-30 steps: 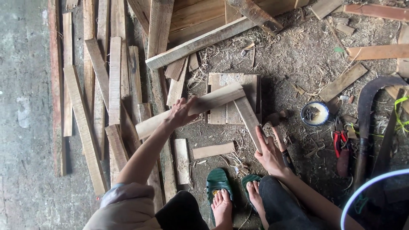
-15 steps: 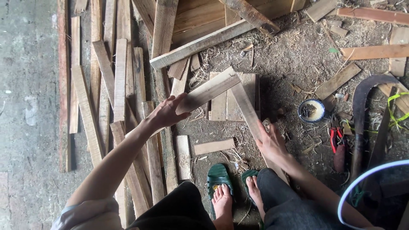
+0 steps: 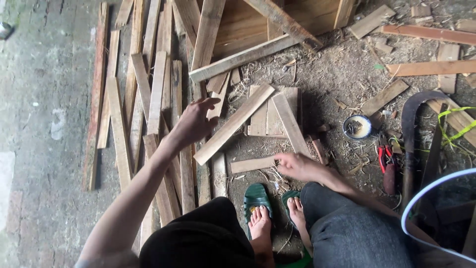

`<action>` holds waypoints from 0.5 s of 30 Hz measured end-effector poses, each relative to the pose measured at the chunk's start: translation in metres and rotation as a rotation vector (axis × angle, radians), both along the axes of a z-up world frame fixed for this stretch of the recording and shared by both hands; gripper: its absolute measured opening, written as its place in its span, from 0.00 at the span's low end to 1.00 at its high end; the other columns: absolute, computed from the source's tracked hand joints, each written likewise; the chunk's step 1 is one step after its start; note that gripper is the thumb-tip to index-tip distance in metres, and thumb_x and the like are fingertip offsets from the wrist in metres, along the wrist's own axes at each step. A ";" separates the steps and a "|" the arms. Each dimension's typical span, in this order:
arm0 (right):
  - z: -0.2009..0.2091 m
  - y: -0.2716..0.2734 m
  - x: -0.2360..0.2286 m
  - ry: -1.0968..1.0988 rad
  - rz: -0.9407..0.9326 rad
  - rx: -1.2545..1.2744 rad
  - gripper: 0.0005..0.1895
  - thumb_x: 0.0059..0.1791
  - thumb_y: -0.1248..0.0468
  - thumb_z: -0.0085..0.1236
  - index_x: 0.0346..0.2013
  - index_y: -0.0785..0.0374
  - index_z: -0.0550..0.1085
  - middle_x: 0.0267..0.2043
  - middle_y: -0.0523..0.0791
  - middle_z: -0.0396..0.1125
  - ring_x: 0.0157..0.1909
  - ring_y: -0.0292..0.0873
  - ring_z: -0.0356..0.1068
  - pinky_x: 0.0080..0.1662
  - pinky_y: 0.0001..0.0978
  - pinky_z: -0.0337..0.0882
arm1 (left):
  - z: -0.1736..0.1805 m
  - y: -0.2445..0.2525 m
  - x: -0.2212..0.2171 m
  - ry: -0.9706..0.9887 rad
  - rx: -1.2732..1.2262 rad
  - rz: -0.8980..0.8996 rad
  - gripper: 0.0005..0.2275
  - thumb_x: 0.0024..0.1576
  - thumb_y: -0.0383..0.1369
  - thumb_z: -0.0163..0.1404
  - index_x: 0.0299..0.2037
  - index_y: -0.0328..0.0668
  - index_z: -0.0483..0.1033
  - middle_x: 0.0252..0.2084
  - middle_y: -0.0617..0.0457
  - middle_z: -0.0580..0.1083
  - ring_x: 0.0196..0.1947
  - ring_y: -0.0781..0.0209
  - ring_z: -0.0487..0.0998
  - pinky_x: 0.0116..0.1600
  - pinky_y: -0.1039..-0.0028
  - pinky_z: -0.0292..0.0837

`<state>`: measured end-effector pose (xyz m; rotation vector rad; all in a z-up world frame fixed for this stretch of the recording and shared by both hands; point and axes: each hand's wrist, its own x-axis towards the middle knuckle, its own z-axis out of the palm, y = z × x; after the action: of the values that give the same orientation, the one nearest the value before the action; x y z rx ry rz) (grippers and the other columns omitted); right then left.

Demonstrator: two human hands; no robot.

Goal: Hammering nails into wooden planks to join them together in a workshop setting.

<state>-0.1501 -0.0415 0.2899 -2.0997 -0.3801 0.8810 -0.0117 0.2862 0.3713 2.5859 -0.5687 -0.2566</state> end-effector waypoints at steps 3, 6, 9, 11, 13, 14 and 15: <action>0.005 -0.005 -0.013 0.088 0.063 -0.090 0.25 0.53 0.63 0.52 0.65 0.65 0.67 0.47 0.62 0.73 0.50 0.61 0.77 0.51 0.55 0.77 | 0.171 -0.054 -0.102 -0.233 -0.027 -0.248 0.26 0.54 0.31 0.58 0.63 0.34 0.67 0.56 0.38 0.73 0.59 0.34 0.71 0.66 0.37 0.58; -0.018 -0.001 -0.025 0.139 0.047 -0.022 0.27 0.54 0.57 0.46 0.68 0.58 0.66 0.54 0.64 0.71 0.58 0.67 0.70 0.57 0.58 0.73 | 0.193 -0.044 -0.128 -0.229 -0.033 -0.233 0.24 0.55 0.30 0.57 0.63 0.33 0.68 0.56 0.37 0.73 0.59 0.35 0.71 0.66 0.39 0.59; -0.035 -0.006 -0.024 0.121 0.028 -0.039 0.26 0.53 0.60 0.51 0.67 0.57 0.67 0.48 0.58 0.76 0.53 0.60 0.76 0.53 0.52 0.78 | 0.211 -0.031 -0.159 -0.227 -0.055 -0.203 0.23 0.55 0.28 0.56 0.61 0.32 0.68 0.56 0.37 0.73 0.58 0.35 0.72 0.65 0.41 0.61; -0.035 -0.006 -0.030 0.123 0.022 -0.043 0.25 0.53 0.60 0.51 0.66 0.58 0.67 0.48 0.58 0.75 0.53 0.60 0.76 0.53 0.52 0.78 | 0.219 -0.031 -0.172 -0.228 -0.075 -0.201 0.22 0.55 0.27 0.55 0.60 0.31 0.69 0.56 0.36 0.74 0.57 0.36 0.73 0.64 0.43 0.63; -0.036 -0.008 -0.035 0.125 -0.004 -0.044 0.25 0.53 0.60 0.51 0.66 0.59 0.67 0.49 0.59 0.75 0.54 0.61 0.76 0.54 0.53 0.78 | 0.224 -0.036 -0.180 -0.229 -0.095 -0.221 0.21 0.56 0.26 0.54 0.60 0.30 0.69 0.55 0.36 0.74 0.57 0.36 0.74 0.64 0.44 0.64; -0.036 -0.008 -0.035 0.108 0.005 -0.054 0.25 0.53 0.59 0.52 0.65 0.59 0.68 0.49 0.57 0.76 0.54 0.58 0.76 0.54 0.51 0.78 | 0.227 -0.040 -0.181 -0.227 -0.103 -0.233 0.20 0.56 0.25 0.53 0.59 0.30 0.69 0.55 0.36 0.74 0.57 0.36 0.74 0.63 0.45 0.65; -0.035 -0.012 -0.034 0.086 0.005 -0.070 0.25 0.53 0.58 0.52 0.65 0.58 0.68 0.49 0.56 0.76 0.54 0.56 0.76 0.54 0.50 0.78 | 0.231 -0.045 -0.180 -0.230 -0.118 -0.255 0.20 0.56 0.25 0.53 0.59 0.30 0.70 0.55 0.35 0.74 0.56 0.37 0.75 0.63 0.46 0.65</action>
<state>-0.1836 -0.0537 0.2552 -2.1174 -0.3137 0.9967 -0.1912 0.2413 0.6020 2.4416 -0.9691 -0.0061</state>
